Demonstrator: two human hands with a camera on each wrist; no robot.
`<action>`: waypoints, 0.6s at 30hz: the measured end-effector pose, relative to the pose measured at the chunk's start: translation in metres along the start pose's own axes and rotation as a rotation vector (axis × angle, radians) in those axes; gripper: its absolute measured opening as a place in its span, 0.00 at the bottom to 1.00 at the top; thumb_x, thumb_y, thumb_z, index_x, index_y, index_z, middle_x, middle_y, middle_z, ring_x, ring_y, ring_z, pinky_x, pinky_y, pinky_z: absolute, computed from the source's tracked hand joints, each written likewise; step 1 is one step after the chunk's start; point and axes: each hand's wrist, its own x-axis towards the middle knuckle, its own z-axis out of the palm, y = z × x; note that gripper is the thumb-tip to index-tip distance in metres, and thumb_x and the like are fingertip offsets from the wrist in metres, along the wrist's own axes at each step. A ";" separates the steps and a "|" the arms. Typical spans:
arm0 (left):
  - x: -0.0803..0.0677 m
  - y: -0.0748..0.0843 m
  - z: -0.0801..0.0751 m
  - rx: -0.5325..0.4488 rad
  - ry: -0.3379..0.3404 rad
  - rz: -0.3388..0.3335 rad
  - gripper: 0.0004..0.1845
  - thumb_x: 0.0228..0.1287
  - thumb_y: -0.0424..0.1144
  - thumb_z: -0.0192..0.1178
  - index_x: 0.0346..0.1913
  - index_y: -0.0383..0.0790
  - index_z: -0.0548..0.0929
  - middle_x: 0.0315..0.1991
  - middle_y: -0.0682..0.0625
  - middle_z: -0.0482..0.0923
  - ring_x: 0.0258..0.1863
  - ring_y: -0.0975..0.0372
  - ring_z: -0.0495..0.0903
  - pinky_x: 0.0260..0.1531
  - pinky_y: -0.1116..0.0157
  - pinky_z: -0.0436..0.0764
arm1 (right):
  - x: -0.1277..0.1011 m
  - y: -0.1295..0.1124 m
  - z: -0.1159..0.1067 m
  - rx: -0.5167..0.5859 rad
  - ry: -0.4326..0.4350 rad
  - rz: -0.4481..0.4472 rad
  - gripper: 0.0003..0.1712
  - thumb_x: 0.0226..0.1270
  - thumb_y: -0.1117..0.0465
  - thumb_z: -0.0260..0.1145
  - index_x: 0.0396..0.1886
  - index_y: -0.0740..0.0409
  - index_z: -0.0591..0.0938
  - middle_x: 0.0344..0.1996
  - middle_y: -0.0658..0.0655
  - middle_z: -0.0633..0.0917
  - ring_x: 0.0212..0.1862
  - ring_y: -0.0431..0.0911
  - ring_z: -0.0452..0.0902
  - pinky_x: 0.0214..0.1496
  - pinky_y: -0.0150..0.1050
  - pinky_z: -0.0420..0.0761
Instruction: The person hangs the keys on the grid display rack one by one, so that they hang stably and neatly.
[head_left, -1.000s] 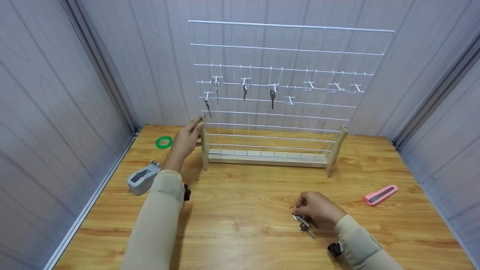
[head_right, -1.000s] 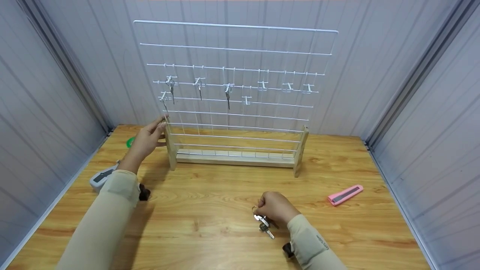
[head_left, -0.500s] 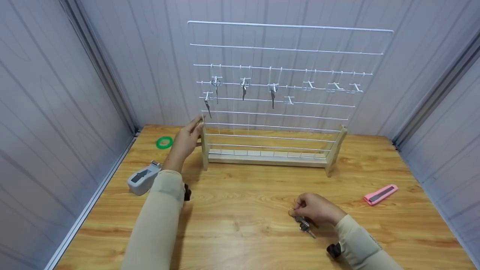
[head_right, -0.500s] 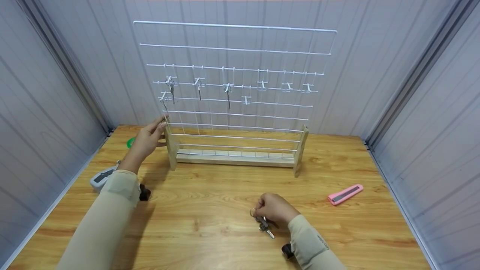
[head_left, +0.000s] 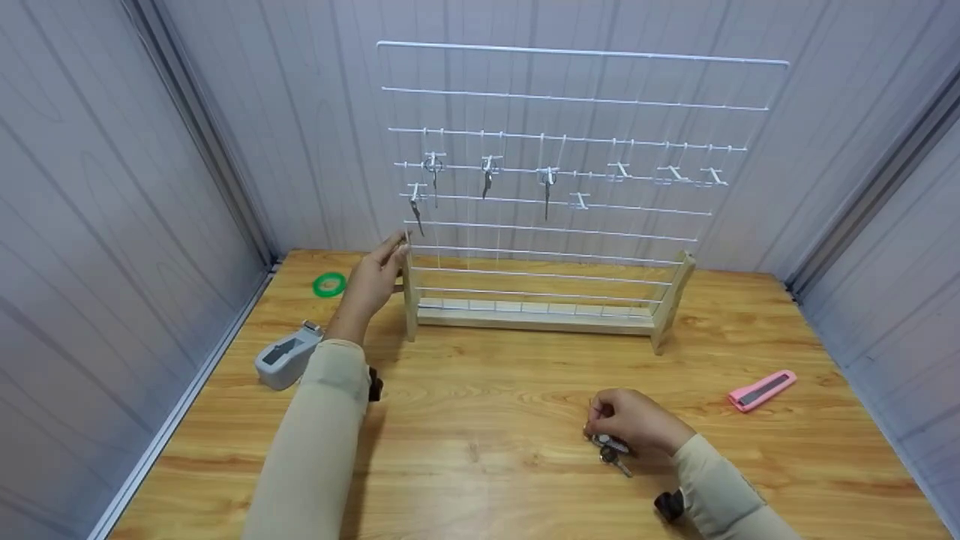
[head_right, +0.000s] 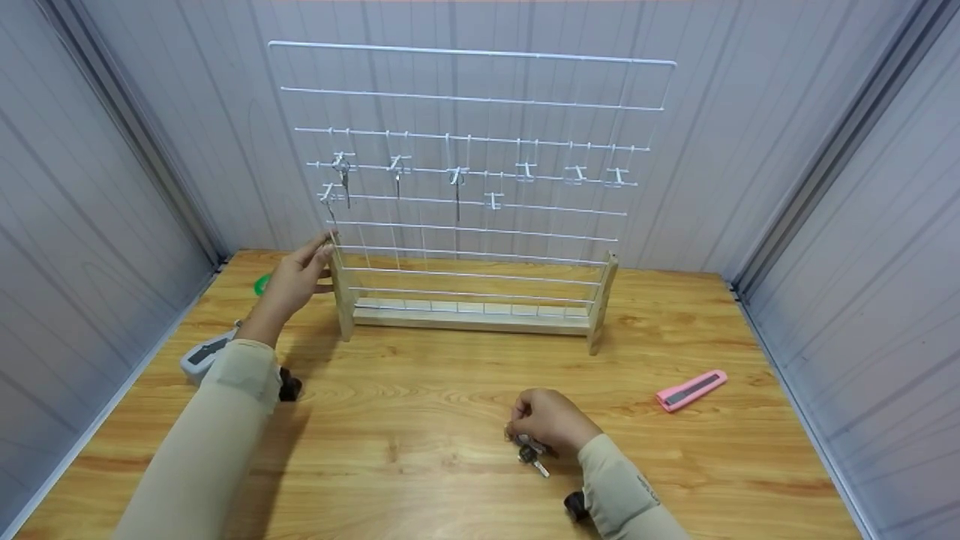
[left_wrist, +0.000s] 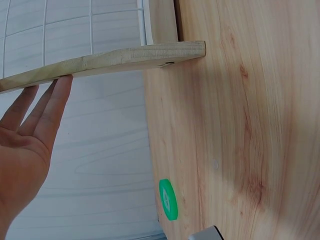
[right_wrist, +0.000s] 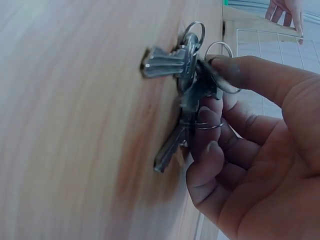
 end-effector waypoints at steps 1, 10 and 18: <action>0.000 0.000 0.000 -0.005 0.000 0.000 0.33 0.83 0.62 0.49 0.85 0.63 0.61 0.84 0.41 0.62 0.74 0.39 0.76 0.67 0.43 0.87 | -0.001 0.000 0.000 0.006 0.004 -0.005 0.07 0.73 0.60 0.71 0.34 0.58 0.85 0.34 0.53 0.92 0.30 0.36 0.77 0.31 0.26 0.75; 0.001 0.000 0.000 -0.001 -0.002 -0.017 0.32 0.83 0.62 0.48 0.85 0.64 0.61 0.86 0.45 0.60 0.74 0.40 0.77 0.68 0.42 0.86 | -0.005 -0.002 -0.002 0.002 0.029 -0.042 0.05 0.74 0.61 0.71 0.37 0.59 0.86 0.35 0.53 0.91 0.35 0.37 0.80 0.35 0.26 0.79; 0.001 0.001 -0.001 0.010 -0.002 -0.024 0.31 0.83 0.63 0.48 0.84 0.69 0.62 0.85 0.45 0.61 0.74 0.41 0.77 0.66 0.47 0.89 | -0.008 -0.007 -0.008 -0.045 0.096 -0.031 0.05 0.73 0.60 0.73 0.36 0.55 0.89 0.34 0.53 0.90 0.36 0.40 0.82 0.35 0.28 0.81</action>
